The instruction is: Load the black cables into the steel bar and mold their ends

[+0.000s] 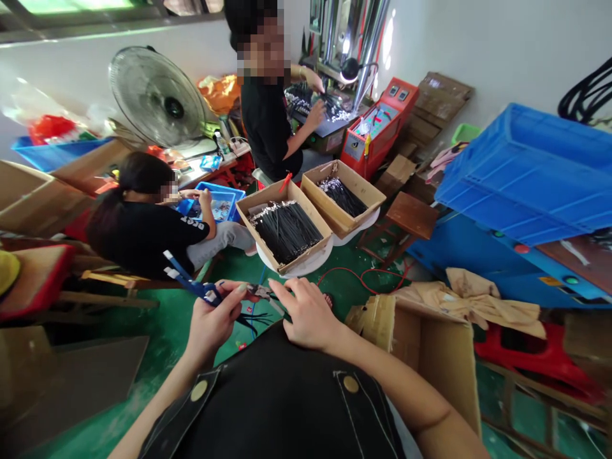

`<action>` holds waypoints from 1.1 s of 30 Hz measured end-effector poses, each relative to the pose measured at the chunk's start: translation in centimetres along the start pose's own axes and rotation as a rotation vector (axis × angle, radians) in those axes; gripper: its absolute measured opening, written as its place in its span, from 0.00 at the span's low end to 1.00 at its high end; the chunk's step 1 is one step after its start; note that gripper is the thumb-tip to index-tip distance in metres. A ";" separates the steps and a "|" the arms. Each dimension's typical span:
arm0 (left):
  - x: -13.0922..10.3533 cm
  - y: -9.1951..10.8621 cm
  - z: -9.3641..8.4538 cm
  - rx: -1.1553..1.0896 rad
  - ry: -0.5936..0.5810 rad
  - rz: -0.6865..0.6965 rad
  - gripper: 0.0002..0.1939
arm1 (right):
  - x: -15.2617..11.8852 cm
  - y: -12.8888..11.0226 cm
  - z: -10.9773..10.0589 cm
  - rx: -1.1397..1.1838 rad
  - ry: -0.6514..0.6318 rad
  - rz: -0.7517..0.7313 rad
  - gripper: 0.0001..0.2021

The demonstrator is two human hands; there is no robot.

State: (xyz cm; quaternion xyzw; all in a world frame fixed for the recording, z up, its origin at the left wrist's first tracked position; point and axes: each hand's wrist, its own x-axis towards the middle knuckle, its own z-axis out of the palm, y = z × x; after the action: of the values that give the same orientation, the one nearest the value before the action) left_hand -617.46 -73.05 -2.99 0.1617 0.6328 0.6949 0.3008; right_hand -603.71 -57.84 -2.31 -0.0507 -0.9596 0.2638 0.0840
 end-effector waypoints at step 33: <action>1.7 -1.2 1.9 -0.066 0.005 0.019 0.16 | -0.1 0.3 0.1 0.426 0.020 0.094 0.30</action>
State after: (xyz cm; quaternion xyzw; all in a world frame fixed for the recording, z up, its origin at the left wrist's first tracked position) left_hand -617.33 -70.47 -4.18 0.1558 0.6087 0.7188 0.2977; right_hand -603.65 -57.62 -2.53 -0.0790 -0.8779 0.4637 0.0897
